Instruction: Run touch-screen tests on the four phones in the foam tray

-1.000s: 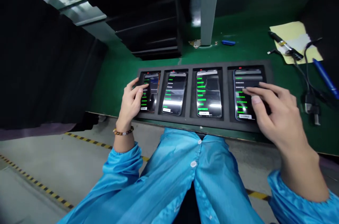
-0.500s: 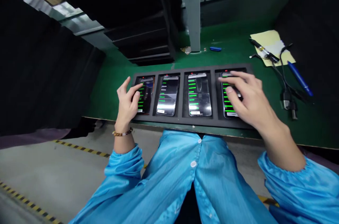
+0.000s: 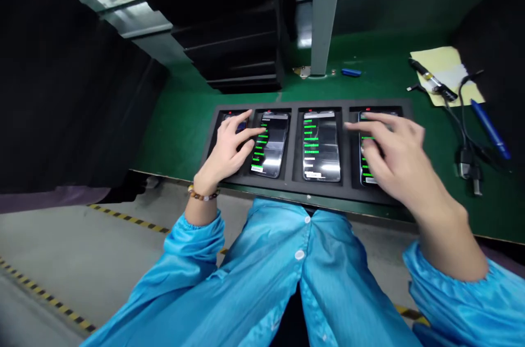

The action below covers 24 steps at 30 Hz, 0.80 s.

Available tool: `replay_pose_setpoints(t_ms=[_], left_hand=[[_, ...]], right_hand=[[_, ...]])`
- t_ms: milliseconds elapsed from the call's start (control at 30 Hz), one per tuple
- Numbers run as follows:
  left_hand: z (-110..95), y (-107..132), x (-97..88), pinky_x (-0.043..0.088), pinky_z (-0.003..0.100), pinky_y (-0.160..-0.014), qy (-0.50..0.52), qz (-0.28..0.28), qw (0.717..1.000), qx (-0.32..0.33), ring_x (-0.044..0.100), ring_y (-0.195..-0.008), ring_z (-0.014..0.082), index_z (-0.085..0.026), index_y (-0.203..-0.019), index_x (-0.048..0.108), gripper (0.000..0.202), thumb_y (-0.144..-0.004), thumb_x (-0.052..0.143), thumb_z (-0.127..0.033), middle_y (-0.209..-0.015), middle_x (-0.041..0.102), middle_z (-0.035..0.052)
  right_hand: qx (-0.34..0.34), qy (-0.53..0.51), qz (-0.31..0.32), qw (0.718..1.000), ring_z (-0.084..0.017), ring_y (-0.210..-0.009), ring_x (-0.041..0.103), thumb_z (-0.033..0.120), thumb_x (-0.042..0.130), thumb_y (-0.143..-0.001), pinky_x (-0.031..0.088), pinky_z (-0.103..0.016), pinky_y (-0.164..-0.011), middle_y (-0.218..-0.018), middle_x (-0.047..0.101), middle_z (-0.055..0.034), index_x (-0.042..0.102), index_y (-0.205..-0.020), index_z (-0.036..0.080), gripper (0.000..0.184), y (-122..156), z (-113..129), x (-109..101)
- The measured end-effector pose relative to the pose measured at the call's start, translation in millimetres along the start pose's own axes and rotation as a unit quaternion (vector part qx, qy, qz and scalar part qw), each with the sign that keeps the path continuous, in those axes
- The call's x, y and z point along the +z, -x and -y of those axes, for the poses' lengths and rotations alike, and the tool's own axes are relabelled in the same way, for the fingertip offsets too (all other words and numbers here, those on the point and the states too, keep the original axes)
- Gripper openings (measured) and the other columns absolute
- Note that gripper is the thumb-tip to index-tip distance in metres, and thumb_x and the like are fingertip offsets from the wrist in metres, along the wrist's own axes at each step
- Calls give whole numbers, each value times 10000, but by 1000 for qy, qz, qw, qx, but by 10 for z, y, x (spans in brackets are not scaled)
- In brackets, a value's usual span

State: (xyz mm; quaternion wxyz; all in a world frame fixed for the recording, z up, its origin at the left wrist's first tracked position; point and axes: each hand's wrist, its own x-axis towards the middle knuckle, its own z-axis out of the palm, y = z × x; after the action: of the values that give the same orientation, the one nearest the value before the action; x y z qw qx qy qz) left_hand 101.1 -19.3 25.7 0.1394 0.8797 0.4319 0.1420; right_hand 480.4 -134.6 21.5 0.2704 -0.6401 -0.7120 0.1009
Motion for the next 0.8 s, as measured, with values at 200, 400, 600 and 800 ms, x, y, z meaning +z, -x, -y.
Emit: replay_pose_setpoints(t_ms=[200, 400, 600, 800], left_hand=[[-19, 29, 71, 335, 627, -1344, 6, 5, 1000, -2, 447, -1569, 343, -350, -1412, 767, 390, -1120, 517, -412, -1755, 470, 56], [-38, -145, 138, 290, 671, -1351, -12, 9, 999, -32, 388, -1607, 391, -369, -1516, 694, 458, -1151, 428, -442, -1822, 357, 46], [-39, -117, 157, 263, 669, -1368, 1, -5, 999, -34, 380, -1627, 381, -385, -1493, 703, 440, -1153, 429, -438, -1828, 345, 35], [-135, -10, 91, 257, 641, -1383, 2, -19, 1000, -12, 403, -1632, 356, -362, -1394, 772, 391, -1146, 481, -445, -1814, 373, 40]], right_hand=[[87, 35, -5, 996, -307, -1483, 585, 481, 406, -1107, 358, -600, -1282, -1391, 727, -54, 716, -1364, 344, 425, 463, -352, -193], [109, 51, -3, 993, -319, -1546, 491, 445, 385, -1106, 317, -621, -1299, -1469, 657, -142, 659, -1475, 274, 491, 164, -415, -89], [103, 46, 0, 994, -316, -1543, 503, 457, 372, -1099, 306, -611, -1291, -1455, 672, -136, 663, -1444, 264, 491, -64, -402, -131], [72, 27, -64, 995, -269, -1493, 589, 415, 433, -1103, 337, -549, -1325, -1401, 722, -77, 710, -1382, 309, 407, 330, -227, -195]])
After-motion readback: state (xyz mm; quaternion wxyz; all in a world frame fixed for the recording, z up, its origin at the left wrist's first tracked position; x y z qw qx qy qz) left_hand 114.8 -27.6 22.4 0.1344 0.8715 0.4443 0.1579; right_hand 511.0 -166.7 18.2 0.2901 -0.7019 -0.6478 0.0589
